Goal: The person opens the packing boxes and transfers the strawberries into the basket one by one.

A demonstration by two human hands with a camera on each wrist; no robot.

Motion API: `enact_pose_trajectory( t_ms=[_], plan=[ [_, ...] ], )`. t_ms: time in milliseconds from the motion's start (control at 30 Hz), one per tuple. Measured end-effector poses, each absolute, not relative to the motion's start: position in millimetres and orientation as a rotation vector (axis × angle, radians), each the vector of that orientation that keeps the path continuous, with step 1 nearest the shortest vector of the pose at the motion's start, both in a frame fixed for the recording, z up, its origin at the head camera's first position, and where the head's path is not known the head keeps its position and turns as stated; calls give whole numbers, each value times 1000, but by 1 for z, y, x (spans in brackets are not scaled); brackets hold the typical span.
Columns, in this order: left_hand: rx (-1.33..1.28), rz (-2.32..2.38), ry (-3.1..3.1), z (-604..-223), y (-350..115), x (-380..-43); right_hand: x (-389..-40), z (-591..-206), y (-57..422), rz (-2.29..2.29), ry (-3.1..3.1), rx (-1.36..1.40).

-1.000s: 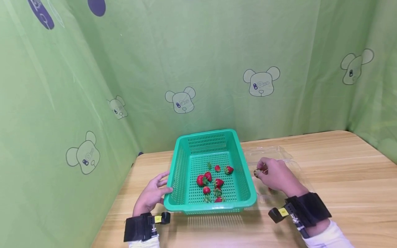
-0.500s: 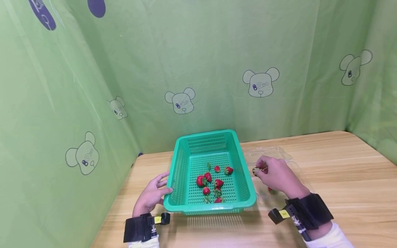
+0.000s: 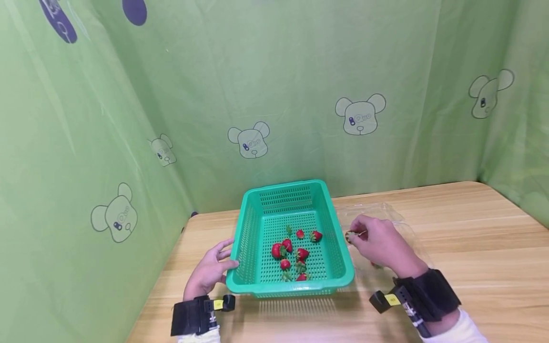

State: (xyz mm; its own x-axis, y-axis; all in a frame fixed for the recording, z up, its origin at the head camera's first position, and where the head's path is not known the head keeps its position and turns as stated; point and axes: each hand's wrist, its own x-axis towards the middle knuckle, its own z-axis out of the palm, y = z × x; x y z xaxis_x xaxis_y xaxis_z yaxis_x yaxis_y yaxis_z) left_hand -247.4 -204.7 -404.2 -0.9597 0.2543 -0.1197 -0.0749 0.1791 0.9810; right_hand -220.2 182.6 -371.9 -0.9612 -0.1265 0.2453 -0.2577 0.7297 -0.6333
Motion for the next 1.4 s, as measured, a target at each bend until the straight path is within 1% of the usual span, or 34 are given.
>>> enact_pose_trajectory(
  t_ms=[667,1400],
  plan=[
    [169,1843,2211,-407,-207,-249,-218,-372,175,926,-2640,415],
    [188,1850,2207,-409,-208,-249,-216,-374,163,985,-2608,482]
  ],
)
